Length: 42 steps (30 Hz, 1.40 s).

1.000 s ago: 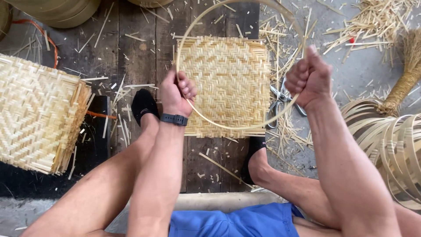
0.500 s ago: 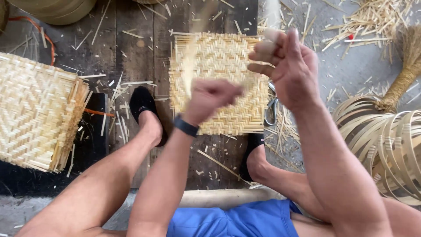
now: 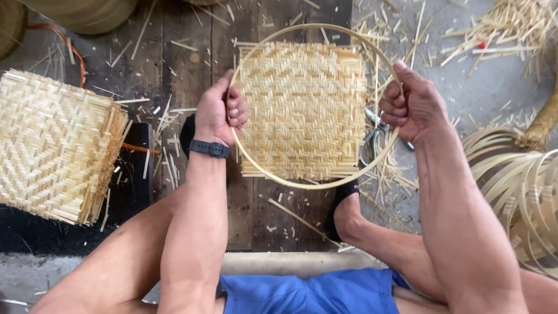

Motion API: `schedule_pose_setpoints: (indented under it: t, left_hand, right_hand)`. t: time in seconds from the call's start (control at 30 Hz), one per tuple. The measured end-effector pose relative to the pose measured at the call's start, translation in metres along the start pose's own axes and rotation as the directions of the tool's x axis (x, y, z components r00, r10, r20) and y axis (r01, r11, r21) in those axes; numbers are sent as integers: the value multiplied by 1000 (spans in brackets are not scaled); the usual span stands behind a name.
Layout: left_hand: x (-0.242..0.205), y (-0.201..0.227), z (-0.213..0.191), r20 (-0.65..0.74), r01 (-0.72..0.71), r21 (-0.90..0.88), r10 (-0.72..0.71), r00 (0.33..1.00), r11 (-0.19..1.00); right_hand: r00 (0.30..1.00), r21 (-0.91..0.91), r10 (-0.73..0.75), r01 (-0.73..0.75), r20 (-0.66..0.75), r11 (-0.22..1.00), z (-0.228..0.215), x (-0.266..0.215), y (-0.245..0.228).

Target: Trim and assemble components of a bamboo steamer using a wooden jig and scissors.

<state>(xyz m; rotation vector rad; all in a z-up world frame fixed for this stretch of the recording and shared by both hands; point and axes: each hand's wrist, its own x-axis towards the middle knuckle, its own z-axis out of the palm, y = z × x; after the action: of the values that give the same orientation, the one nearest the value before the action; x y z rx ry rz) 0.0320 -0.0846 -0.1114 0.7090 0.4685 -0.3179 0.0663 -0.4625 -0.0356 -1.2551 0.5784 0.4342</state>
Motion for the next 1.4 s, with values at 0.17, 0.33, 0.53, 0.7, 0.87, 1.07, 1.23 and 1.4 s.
schedule_pose_setpoints:
  t: [0.17, 0.33, 0.53, 0.7, 0.87, 1.07, 1.23, 1.4]
  left_hand:
    - [1, 4, -4, -18, 45, -57, -46, 999, 997]
    - [-1, -34, 8, -222, -136, -132, 105, 969, 982]
    - [33, -87, -51, -356, -270, 662, 610, 708, 700]
    - [43, -76, -73, 50, -71, 997, 670, 740, 3]
    - [48, -82, -76, 10, 15, 999, 613, 790, -36]
    - [61, -85, -98, -109, 43, 992, 615, 781, 120]
    - [33, -65, -58, -117, 100, 993, 544, 831, 62]
    - [49, -68, -81, -153, 30, 974, 551, 820, 225]
  right_hand:
    - [998, 6, 17, -17, 68, 1000, -16, 18, 11]
    - [986, -221, -59, 23, -159, 975, 26, 3, 14]
    - [940, -640, -285, 103, -188, 761, -5, 45, 69]
    - [926, -852, -338, 37, -167, 522, -25, 79, 110]
    - [908, -847, -378, 54, -179, 529, -18, 69, 106]
    - [898, -868, -424, 111, -122, 484, -24, 68, 113]
    - [902, -837, -383, 48, -198, 546, -20, 66, 113]
    - [883, -857, -419, 38, -212, 514, -23, 75, 113]
